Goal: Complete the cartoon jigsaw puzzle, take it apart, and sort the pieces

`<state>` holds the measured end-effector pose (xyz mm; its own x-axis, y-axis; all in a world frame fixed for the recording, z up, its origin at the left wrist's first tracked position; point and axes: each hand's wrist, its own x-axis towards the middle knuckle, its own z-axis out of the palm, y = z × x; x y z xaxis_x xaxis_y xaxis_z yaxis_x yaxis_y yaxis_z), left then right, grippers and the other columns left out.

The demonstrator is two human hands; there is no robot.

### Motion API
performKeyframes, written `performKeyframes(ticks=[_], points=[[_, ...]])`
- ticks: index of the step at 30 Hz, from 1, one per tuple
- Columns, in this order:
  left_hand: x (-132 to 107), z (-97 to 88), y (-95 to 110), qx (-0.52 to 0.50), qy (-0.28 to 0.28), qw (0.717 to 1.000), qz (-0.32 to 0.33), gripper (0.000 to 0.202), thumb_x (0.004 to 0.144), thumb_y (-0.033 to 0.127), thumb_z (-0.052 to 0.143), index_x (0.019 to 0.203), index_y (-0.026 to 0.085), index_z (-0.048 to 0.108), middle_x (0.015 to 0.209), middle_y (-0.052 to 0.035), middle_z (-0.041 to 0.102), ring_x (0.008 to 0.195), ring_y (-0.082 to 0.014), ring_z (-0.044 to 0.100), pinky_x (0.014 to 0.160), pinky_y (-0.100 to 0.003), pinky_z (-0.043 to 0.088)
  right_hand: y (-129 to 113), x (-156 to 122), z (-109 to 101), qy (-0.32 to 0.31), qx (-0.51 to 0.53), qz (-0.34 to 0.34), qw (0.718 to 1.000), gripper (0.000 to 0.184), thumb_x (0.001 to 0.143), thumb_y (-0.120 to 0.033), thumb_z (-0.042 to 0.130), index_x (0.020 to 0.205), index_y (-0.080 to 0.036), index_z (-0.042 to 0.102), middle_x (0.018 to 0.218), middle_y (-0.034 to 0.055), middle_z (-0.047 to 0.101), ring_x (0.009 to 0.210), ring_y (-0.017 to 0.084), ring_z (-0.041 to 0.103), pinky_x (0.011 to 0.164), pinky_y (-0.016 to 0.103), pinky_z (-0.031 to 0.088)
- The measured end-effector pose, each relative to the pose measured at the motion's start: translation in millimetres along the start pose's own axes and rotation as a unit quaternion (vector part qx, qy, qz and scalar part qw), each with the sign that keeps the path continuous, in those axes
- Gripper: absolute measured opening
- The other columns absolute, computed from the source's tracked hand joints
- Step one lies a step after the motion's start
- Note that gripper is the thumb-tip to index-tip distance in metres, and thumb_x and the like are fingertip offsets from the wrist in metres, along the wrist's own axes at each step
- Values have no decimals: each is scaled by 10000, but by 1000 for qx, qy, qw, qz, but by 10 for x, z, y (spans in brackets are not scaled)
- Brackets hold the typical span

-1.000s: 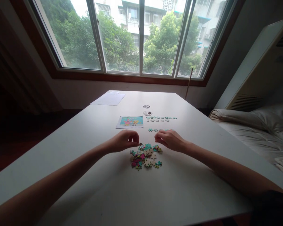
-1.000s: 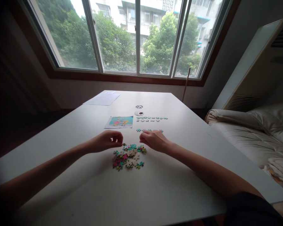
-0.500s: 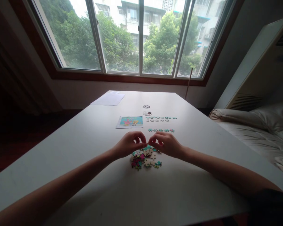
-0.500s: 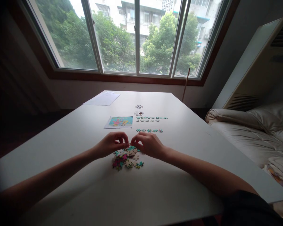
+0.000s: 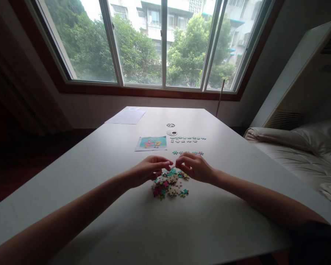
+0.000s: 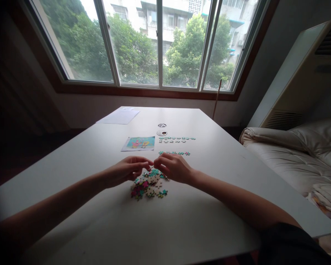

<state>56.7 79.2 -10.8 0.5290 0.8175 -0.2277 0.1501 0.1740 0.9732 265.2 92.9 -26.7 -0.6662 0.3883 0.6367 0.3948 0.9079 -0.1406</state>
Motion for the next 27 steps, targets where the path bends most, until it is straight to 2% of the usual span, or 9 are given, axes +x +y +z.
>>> performKeyframes(ticks=[3,5,7,10,12,14,22,25,27], points=[[-31,25,-8,-46,-51,997,-41,273,688,360,630,798,111,611,764,-32,564,450,-15,286,399,-185,180,24,-19,-19,13,-28,-52,998,106,842,-240,466,859,-194,560,795,19,605,659,83,534,616,215,397],[-44,46,-22,-60,-60,995,-47,248,667,336,649,746,107,601,686,-11,540,445,-19,280,400,-191,173,33,-31,-25,10,-44,-68,997,106,841,-242,469,868,-202,563,799,17,609,664,83,537,623,221,395],[-44,61,-34,-65,-48,996,-42,240,651,328,663,722,112,588,592,23,477,439,-25,273,401,-193,168,34,-37,-21,19,-48,-62,997,106,840,-253,473,872,-204,562,801,16,613,668,84,542,627,224,396],[-21,60,-55,-53,12,998,-19,258,638,351,674,700,123,570,515,55,392,440,-34,287,405,-190,170,24,-31,0,49,-34,-15,998,145,820,-301,504,906,-194,550,818,25,617,641,84,539,614,224,408],[2,51,-72,-44,55,998,2,266,637,363,675,689,130,558,503,59,388,442,-35,301,409,-187,173,13,-23,17,63,-26,18,997,213,796,-345,530,934,-185,549,836,37,616,594,81,523,590,224,416],[22,45,-90,-42,75,996,16,267,642,367,669,682,132,549,499,61,390,439,-32,300,411,-187,173,1,-18,31,64,-27,35,997,264,776,-375,549,958,-184,556,853,45,616,569,79,510,574,225,419],[31,63,-103,-32,58,997,28,254,660,360,659,675,129,555,468,71,344,425,-33,272,411,-193,161,-21,-19,56,64,-28,44,997,250,778,-366,551,961,-200,591,867,43,617,571,73,506,571,216,423],[20,66,-85,-11,60,998,33,263,675,379,641,752,133,590,510,61,384,438,-35,274,413,-190,170,22,-16,31,74,-27,43,996,245,772,-359,561,956,-202,600,856,43,620,556,75,496,568,225,428],[16,42,-80,37,72,996,45,302,681,401,628,830,140,611,550,47,432,448,-39,284,414,-189,185,76,-10,-6,90,-22,52,994,246,767,-349,570,960,-199,598,848,40,618,537,70,479,561,227,430]])
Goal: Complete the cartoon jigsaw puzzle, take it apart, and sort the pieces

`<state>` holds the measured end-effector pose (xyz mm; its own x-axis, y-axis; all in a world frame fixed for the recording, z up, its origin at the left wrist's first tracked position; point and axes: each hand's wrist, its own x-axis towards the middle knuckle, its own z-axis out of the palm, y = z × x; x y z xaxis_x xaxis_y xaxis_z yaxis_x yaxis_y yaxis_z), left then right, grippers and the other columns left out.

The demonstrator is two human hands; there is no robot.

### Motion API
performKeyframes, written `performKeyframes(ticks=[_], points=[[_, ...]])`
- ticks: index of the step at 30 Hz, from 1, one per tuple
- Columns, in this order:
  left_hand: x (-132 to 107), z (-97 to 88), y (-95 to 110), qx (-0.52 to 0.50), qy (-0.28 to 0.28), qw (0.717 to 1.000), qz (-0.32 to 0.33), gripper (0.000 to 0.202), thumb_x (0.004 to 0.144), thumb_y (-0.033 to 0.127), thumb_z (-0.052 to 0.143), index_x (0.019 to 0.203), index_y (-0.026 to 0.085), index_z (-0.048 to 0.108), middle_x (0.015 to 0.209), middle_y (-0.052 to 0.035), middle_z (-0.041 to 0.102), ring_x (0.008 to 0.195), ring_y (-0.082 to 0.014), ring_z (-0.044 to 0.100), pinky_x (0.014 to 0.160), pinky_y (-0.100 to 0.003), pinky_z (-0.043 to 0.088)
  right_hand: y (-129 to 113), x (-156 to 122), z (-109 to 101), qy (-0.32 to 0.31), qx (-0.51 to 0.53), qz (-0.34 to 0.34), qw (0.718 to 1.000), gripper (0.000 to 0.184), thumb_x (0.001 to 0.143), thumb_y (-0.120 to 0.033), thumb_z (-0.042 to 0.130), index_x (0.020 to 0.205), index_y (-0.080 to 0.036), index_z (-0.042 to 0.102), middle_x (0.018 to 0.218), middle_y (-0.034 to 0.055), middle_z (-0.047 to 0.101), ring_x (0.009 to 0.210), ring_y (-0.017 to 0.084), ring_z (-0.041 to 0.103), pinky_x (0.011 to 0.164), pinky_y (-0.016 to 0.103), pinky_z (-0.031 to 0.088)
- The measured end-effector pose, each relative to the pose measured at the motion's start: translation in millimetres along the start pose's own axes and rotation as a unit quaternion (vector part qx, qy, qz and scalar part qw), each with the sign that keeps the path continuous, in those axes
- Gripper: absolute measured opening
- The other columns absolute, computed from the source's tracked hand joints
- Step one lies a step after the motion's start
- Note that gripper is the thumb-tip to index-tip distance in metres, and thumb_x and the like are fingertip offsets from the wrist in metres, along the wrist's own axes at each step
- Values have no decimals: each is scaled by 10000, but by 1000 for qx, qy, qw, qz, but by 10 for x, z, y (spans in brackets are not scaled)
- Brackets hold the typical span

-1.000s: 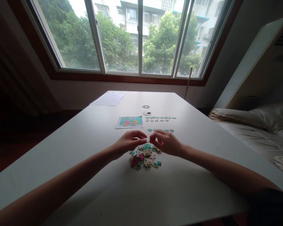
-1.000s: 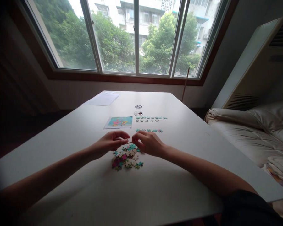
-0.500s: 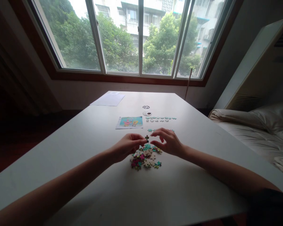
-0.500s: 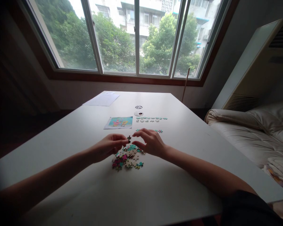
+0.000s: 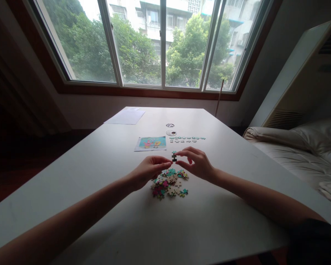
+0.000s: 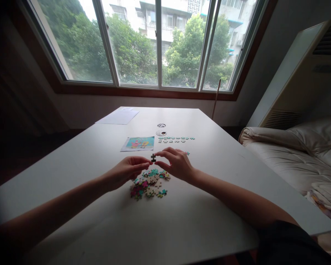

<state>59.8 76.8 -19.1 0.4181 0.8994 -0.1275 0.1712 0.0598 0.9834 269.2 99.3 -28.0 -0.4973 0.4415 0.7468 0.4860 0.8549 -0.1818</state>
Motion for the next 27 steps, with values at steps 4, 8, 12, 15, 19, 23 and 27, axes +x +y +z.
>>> performKeyframes(ticks=[4,8,12,15,19,23,27], points=[[29,-112,-35,129,31,990,52,303,667,408,627,796,133,628,623,12,528,500,-60,365,440,-190,257,121,42,-75,45,11,32,998,242,772,-337,563,971,-202,592,806,23,604,503,60,451,534,218,427],[69,-217,-69,164,59,983,55,275,672,393,610,767,135,619,607,15,540,497,-66,381,451,-192,289,169,66,-115,67,15,47,997,237,762,-321,578,972,-213,593,793,12,593,503,57,452,519,213,423],[84,-247,-70,171,68,982,49,255,670,370,611,756,129,612,566,27,511,477,-59,357,439,-186,283,162,66,-119,70,12,46,996,241,754,-314,589,979,-227,597,801,8,593,498,54,447,525,217,431],[92,-250,-84,175,63,981,50,252,674,364,608,757,127,613,570,22,512,480,-58,357,434,-184,284,161,66,-118,69,13,40,997,236,753,-303,593,979,-236,598,804,6,599,503,57,452,527,221,437],[108,-264,-121,182,54,980,59,256,680,368,601,759,126,614,602,10,529,501,-63,378,442,-183,296,162,67,-125,65,9,29,997,234,748,-297,601,975,-238,598,806,1,602,497,56,441,533,222,437],[115,-275,-140,189,47,979,66,262,682,373,596,761,124,617,625,2,546,529,-73,409,468,-190,317,184,64,-133,55,-5,36,998,240,761,-322,582,983,-232,598,808,3,599,486,52,431,544,218,431],[117,-295,-120,208,40,975,75,265,687,378,587,757,124,619,632,-4,556,550,-84,434,485,-196,333,389,76,-136,1,-45,86,995,260,783,-364,538,994,-223,599,834,15,605,481,52,449,548,214,420]])
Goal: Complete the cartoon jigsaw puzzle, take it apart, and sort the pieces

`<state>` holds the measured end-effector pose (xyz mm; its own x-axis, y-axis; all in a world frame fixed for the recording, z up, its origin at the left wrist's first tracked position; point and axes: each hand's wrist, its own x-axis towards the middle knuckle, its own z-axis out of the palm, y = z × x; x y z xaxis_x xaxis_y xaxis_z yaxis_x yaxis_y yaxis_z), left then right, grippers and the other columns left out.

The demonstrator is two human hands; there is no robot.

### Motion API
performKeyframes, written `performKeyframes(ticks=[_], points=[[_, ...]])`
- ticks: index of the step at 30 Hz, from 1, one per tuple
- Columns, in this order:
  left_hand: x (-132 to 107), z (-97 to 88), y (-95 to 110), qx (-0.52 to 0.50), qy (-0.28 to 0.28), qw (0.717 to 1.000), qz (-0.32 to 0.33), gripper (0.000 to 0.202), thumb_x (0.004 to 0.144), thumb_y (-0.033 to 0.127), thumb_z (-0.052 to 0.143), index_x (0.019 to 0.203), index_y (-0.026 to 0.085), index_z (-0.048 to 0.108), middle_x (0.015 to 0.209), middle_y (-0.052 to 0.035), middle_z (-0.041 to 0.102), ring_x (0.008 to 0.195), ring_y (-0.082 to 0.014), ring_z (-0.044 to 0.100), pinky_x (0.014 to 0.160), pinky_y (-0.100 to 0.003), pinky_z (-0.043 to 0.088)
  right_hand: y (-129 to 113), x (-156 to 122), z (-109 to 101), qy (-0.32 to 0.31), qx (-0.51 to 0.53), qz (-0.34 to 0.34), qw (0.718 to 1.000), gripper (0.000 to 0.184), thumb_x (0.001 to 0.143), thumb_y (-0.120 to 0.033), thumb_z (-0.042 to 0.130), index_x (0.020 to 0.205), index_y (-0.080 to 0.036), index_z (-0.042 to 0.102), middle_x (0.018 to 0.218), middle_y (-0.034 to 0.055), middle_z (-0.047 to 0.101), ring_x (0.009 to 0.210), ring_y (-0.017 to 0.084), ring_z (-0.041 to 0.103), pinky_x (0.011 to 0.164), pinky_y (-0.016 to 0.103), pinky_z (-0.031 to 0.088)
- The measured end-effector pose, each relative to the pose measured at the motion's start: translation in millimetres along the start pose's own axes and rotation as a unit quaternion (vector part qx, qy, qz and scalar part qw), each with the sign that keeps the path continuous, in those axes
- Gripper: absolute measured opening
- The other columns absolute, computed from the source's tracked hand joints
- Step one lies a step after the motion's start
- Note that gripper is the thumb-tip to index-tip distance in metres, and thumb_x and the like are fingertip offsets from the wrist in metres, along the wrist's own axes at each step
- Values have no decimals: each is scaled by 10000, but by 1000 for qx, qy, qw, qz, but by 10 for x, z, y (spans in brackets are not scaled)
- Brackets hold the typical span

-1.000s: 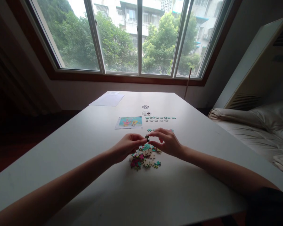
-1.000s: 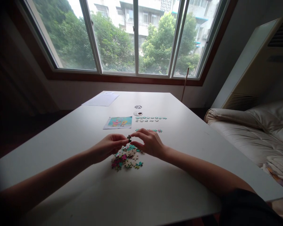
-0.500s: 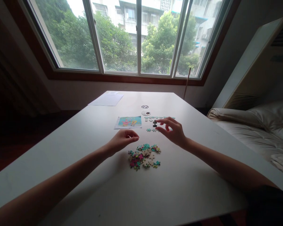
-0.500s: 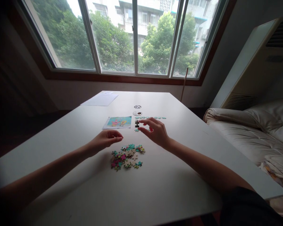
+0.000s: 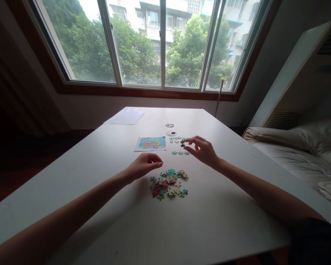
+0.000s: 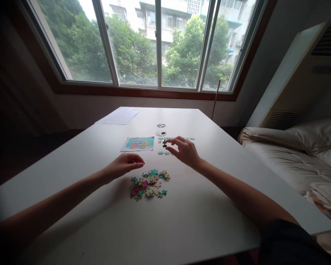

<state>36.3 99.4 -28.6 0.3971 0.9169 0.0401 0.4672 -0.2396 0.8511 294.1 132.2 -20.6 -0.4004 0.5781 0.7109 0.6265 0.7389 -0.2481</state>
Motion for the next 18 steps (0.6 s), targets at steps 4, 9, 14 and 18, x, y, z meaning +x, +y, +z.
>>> performKeyframes(ticks=[4,9,14,18], points=[[23,-85,8,49,-38,998,12,255,698,372,569,763,133,631,637,-7,571,572,-98,463,505,-200,354,495,99,26,-66,-56,92,992,271,768,-381,537,971,-218,612,806,12,624,527,81,511,586,227,419],[19,-185,25,139,-78,987,22,229,698,344,555,768,149,654,624,-4,589,602,-119,494,532,-206,369,1130,112,14,-148,-95,230,957,308,718,-400,563,937,-199,643,774,21,656,660,140,584,628,236,414],[-2,-221,37,166,-107,980,21,245,708,335,535,816,149,653,704,-23,627,632,-128,517,559,-210,384,1350,24,1,-173,-98,262,944,322,694,-418,570,906,-193,660,778,25,665,691,150,597,623,227,407],[-8,-241,42,182,-115,976,21,257,711,343,524,827,152,652,722,-27,631,642,-133,526,572,-215,387,1366,17,29,-190,-98,271,939,326,684,-437,572,902,-213,666,782,17,665,699,146,594,619,218,401]])
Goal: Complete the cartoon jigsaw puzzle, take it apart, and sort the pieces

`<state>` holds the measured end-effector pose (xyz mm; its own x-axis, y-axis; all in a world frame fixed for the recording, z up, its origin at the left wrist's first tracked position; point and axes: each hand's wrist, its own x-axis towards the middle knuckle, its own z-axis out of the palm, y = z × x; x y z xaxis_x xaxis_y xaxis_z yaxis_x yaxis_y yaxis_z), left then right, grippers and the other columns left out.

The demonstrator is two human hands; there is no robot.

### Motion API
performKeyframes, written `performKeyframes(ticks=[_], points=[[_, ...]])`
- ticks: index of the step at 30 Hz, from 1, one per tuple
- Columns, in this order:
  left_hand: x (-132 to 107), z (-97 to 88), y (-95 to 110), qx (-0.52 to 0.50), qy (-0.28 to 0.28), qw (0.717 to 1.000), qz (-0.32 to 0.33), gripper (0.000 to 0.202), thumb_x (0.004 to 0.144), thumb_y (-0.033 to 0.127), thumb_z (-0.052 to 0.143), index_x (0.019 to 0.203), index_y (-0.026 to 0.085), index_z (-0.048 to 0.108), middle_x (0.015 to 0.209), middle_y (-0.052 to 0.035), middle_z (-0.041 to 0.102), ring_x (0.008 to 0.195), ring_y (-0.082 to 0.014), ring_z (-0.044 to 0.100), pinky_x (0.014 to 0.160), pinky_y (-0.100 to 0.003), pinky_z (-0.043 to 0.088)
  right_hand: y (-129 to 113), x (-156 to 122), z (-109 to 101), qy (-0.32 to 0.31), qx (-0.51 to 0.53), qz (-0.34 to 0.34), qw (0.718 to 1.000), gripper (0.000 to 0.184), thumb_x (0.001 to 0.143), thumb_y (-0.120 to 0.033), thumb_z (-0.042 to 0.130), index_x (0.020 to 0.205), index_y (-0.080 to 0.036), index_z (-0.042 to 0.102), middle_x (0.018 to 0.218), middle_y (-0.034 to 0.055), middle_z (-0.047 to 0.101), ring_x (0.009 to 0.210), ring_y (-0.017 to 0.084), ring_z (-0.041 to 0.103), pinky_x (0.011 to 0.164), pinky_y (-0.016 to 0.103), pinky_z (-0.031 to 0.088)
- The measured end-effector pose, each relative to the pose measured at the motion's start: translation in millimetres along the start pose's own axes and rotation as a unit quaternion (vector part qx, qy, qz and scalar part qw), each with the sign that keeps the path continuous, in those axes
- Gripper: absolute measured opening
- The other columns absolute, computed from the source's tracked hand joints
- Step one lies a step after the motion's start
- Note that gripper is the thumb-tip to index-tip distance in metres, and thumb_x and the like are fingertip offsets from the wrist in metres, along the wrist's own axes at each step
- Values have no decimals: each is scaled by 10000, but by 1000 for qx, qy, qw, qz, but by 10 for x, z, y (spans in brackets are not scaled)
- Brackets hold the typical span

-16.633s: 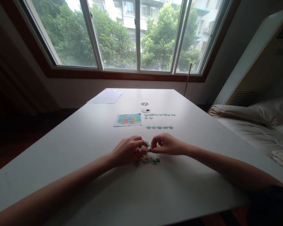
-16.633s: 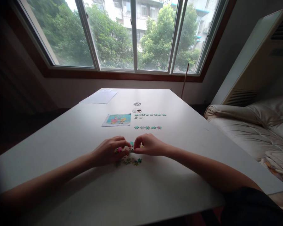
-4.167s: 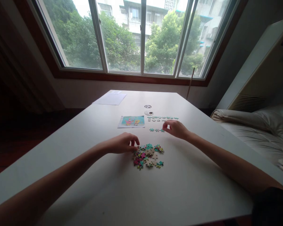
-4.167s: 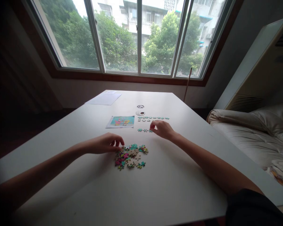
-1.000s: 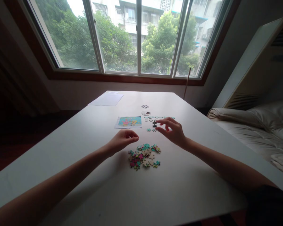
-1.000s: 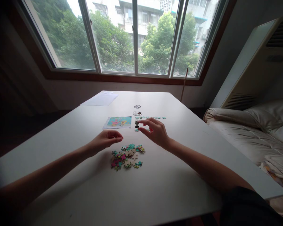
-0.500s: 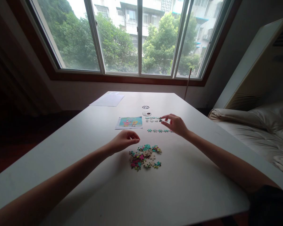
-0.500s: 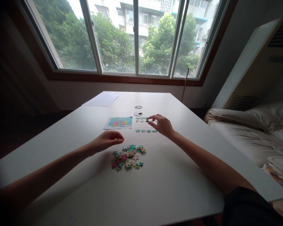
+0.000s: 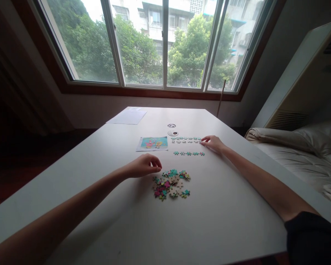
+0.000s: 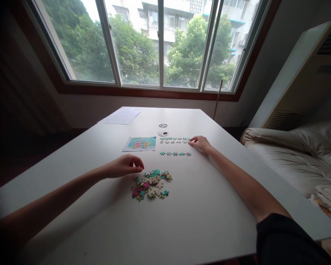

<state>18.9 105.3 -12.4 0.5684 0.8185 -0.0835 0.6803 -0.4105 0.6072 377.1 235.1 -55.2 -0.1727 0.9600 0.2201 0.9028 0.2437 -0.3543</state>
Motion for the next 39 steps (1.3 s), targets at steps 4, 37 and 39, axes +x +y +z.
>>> performKeyframes(ticks=[4,37,39], points=[[-8,-19,8,18,-3,1000,-1,257,707,344,525,823,154,652,691,-21,619,631,-129,525,567,-208,384,-12,25,9,-10,-7,3,1000,322,691,-438,561,894,-214,672,776,20,661,682,141,590,601,215,396],[-64,168,78,148,44,984,89,243,755,383,530,911,238,646,829,-40,598,699,-155,533,631,-241,377,-1188,-902,48,48,8,-316,948,130,798,-216,500,828,-197,625,811,15,621,579,68,535,580,194,402],[-48,195,84,152,51,983,87,240,749,386,538,903,244,655,832,-39,604,699,-157,537,634,-244,377,-1247,-971,54,47,14,-330,943,127,799,-216,500,828,-200,623,796,13,625,573,67,540,576,191,403]])
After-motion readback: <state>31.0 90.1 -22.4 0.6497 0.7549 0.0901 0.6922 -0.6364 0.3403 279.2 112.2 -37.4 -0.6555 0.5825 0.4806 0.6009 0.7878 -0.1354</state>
